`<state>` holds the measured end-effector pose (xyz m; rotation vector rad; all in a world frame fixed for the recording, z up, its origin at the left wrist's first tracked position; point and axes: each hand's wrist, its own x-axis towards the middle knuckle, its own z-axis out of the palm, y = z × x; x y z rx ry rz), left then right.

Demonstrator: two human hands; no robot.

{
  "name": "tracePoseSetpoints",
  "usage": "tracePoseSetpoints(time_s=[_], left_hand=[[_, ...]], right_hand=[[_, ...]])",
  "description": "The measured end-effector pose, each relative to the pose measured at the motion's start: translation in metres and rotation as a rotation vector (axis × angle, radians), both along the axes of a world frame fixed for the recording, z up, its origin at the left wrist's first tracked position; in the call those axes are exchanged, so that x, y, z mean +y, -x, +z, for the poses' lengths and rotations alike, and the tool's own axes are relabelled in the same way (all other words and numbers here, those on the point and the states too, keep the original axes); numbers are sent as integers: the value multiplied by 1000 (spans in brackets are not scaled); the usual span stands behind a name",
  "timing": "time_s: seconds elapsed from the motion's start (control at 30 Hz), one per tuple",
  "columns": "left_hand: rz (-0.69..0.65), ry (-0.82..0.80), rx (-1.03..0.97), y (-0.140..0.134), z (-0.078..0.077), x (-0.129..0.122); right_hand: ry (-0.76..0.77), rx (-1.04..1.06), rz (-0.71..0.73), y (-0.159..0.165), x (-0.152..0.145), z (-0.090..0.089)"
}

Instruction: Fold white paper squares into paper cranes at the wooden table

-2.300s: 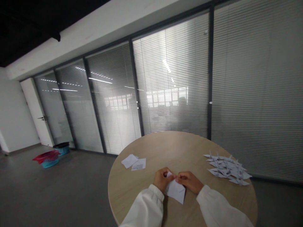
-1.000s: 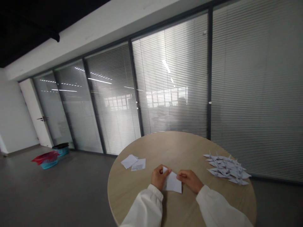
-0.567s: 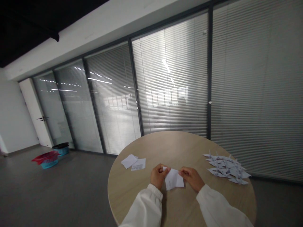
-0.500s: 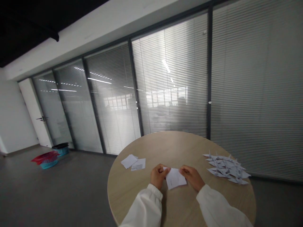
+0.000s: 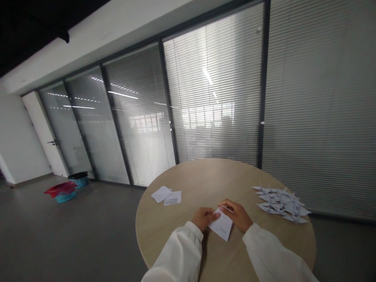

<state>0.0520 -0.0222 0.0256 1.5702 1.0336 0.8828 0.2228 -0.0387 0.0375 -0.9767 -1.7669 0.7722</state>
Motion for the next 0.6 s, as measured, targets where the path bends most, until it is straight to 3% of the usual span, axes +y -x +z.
tracePoseSetpoints(time_s=[0.1,0.33,0.6], left_hand=[[31,0,-57,1,-1,3],[292,94,-246,1,0,8],[265,134,-378,2,-3,10]], right_hand=[[-19,21,10,-1,-2,1],[-153,-16,162,-2,-3,1],[-208,-95,178,-3,-3,3]])
